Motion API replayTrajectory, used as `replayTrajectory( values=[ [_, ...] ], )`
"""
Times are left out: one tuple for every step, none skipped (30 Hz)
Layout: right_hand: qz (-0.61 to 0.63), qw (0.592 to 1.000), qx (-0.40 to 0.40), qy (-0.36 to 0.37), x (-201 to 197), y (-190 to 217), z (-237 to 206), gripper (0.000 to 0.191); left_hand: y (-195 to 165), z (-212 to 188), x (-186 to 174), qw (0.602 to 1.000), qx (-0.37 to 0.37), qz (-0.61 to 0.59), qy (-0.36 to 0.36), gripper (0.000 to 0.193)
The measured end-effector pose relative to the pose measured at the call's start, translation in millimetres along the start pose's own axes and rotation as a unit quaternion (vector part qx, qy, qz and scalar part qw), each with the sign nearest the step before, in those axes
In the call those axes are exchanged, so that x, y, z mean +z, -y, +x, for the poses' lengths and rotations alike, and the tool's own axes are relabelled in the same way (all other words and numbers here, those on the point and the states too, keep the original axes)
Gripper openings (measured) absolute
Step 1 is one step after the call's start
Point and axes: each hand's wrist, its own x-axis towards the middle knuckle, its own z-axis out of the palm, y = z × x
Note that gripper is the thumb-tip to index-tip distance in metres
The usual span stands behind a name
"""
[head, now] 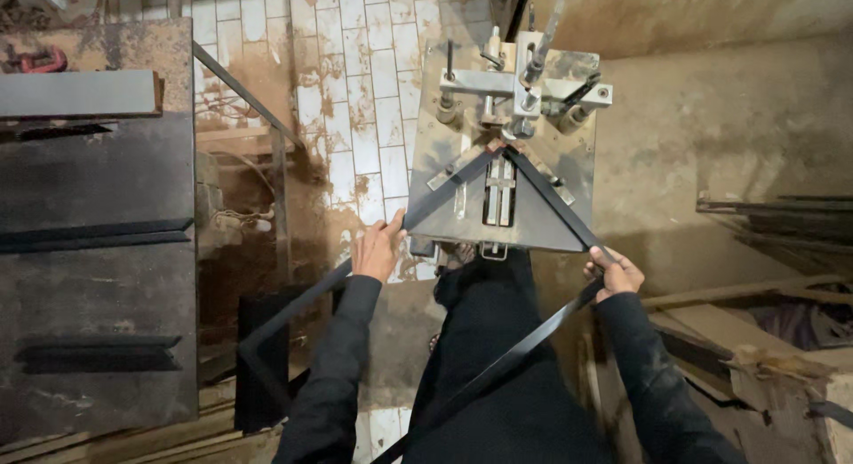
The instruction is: The person carries black picture frame moulding pieces and assembled frames across the workshop, positions each frame corner under a manual corner-joining machine, and stacks the joined frames on a work table.
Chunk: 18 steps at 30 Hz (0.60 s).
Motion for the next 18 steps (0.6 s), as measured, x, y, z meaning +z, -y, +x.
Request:
replayTrajectory(
  values=[
    [0.005,1.0,0.005,0.007,-0.7,-0.6,-1.4,0.018,-1.9,-2.1,-1.7,1.0,0.007,-0.008,-0.012,0.047],
    [0.01,1.0,0.009,0.014,-0.5,0.1,-4.2,0.017,-4.5,-3.1,-4.2,0.999,0.014,-0.016,-0.025,0.047],
    [0.013,1.0,0.019,0.016,-1.5,1.1,-8.4,0.017,-8.1,-5.5,-7.1,1.0,-0.001,-0.025,-0.017,0.048],
    [0.02,0.999,0.025,0.032,-1.4,2.9,-12.2,0.017,-11.9,-6.5,-10.4,0.999,-0.013,-0.033,-0.011,0.049],
    [0.028,0.998,0.028,0.05,-2.0,5.4,-16.9,0.016,-16.1,-7.6,-13.9,0.999,-0.024,-0.041,-0.007,0.05],
    [0.036,0.997,0.035,0.064,-2.6,8.1,-21.7,0.016,-19.8,-8.3,-17.3,0.999,-0.031,-0.033,0.01,0.05],
    [0.034,0.998,0.033,0.053,-2.4,11.2,-25.9,0.016,-22.9,-8.5,-20.6,0.999,-0.038,-0.025,0.028,0.05],
    [0.03,0.998,0.026,0.047,-0.7,14.9,-29.3,0.015,-24.6,-8.4,-23.7,0.998,-0.046,-0.019,0.038,0.05],
    [0.026,0.998,0.017,0.045,2.5,18.5,-32.2,0.015,-24.8,-8.2,-26.8,0.999,-0.036,-0.024,0.03,0.05],
    [0.023,0.997,0.008,0.078,5.7,21.8,-34.6,0.015,-23.4,-8.7,-29.9,0.999,-0.029,-0.027,0.023,0.05],
    [0.019,0.994,0.005,0.109,9.6,24.4,-36.0,0.015,-20.3,-10.6,-32.8,0.999,-0.024,-0.03,0.019,0.051],
    [0.015,0.99,0.004,0.14,12.6,25.7,-37.7,0.016,-15.7,-14.3,-35.6,0.999,-0.026,-0.02,0.014,0.052],
    [0.018,0.993,0.009,0.12,14.8,25.5,-39.9,0.016,-9.4,-19.2,-38.6,1.0,-0.026,-0.008,0.01,0.052],
    [0.024,0.995,0.012,0.1,15.0,24.1,-42.7,0.016,-2.6,-25.9,-42.2,1.0,-0.024,0.006,0.005,0.053],
    [0.03,0.996,0.016,0.08,13.3,21.7,-47.7,0.017,3.6,-34.6,-47.2,1.0,-0.028,0.0,0.01,0.052],
    [0.037,0.991,0.005,0.13,9.7,17.9,-52.8,0.015,8.8,-45.5,-52.9,0.999,-0.033,-0.007,0.014,0.051],
    [0.043,0.983,-0.004,0.177,2.9,12.4,-61.3,0.015,14.9,-60.7,-58.2,0.999,-0.039,-0.015,0.022,0.05],
    [0.051,0.973,-0.015,0.223,-5.7,5.8,-69.6,0.016,22.8,-80.3,-60.0,0.999,-0.024,-0.019,-0.013,0.048]
  ],
)
